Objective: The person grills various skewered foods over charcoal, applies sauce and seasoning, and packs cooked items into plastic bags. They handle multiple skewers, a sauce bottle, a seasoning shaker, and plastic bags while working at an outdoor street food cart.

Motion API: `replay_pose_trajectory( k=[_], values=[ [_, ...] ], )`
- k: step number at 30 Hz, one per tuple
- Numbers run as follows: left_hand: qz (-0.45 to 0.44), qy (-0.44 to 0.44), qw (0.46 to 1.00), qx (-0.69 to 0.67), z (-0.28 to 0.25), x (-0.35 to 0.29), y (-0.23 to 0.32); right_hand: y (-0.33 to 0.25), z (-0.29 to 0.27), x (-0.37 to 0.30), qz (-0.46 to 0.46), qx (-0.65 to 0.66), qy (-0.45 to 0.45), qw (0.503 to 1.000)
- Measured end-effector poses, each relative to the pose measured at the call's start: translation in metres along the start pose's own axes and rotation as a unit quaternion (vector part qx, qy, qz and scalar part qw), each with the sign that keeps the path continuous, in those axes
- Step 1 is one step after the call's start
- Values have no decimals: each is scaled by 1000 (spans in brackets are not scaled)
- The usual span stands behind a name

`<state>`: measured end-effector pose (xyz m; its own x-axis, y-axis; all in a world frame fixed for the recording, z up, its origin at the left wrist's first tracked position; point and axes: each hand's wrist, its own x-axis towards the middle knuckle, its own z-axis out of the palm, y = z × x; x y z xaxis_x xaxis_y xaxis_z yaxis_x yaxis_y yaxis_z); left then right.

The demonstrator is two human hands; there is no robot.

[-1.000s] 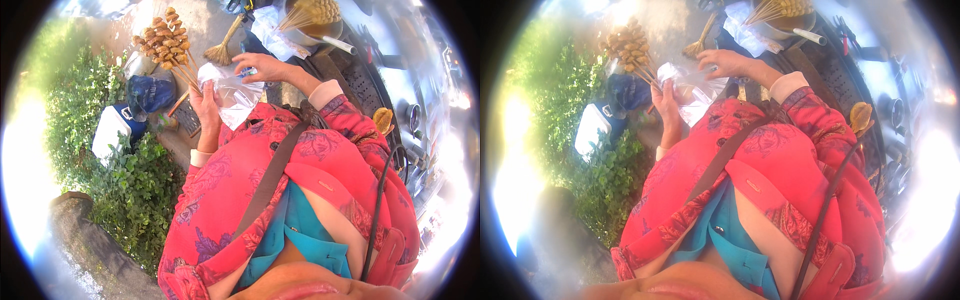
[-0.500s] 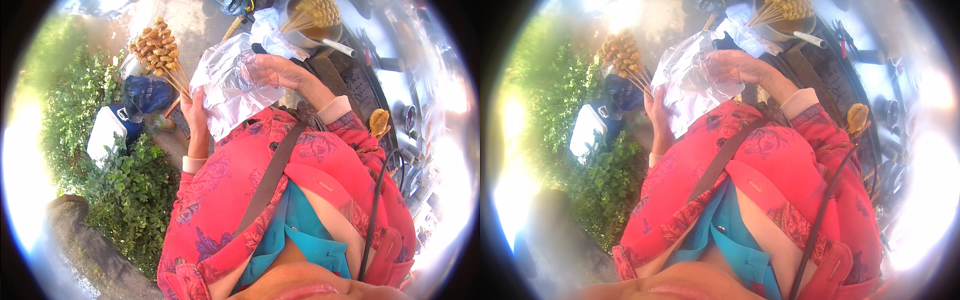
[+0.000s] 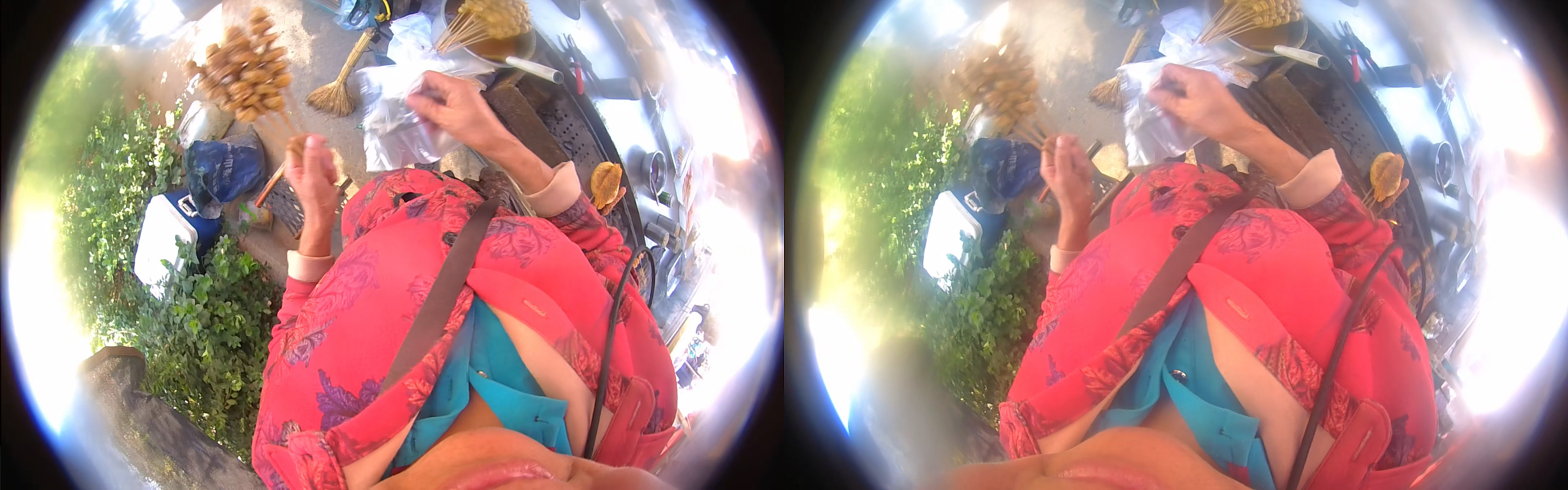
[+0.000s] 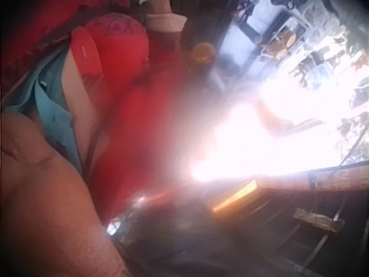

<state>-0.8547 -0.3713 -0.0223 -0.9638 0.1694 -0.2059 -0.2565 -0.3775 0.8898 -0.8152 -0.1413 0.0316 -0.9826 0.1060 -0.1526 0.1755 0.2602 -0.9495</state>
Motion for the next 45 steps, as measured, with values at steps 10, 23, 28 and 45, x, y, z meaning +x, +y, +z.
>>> replay_pose_trajectory(
  k=[10, 23, 28, 45],
  values=[
    [-41, -72, 995, -51, 39, -11, -14, -12, 43, 5, 160, 195, -80, 965],
    [-111, 16, 985, -131, -15, 12, 18, 53, 9, -4, -177, -287, 60, 939],
    [-65, 45, 995, 66, -25, 24, 16, 45, 28, 43, 75, 39, -169, 982],
    [-54, -259, 863, 431, -61, -30, 1, 18, -21, 97, 111, 146, -44, 982]
  ],
)
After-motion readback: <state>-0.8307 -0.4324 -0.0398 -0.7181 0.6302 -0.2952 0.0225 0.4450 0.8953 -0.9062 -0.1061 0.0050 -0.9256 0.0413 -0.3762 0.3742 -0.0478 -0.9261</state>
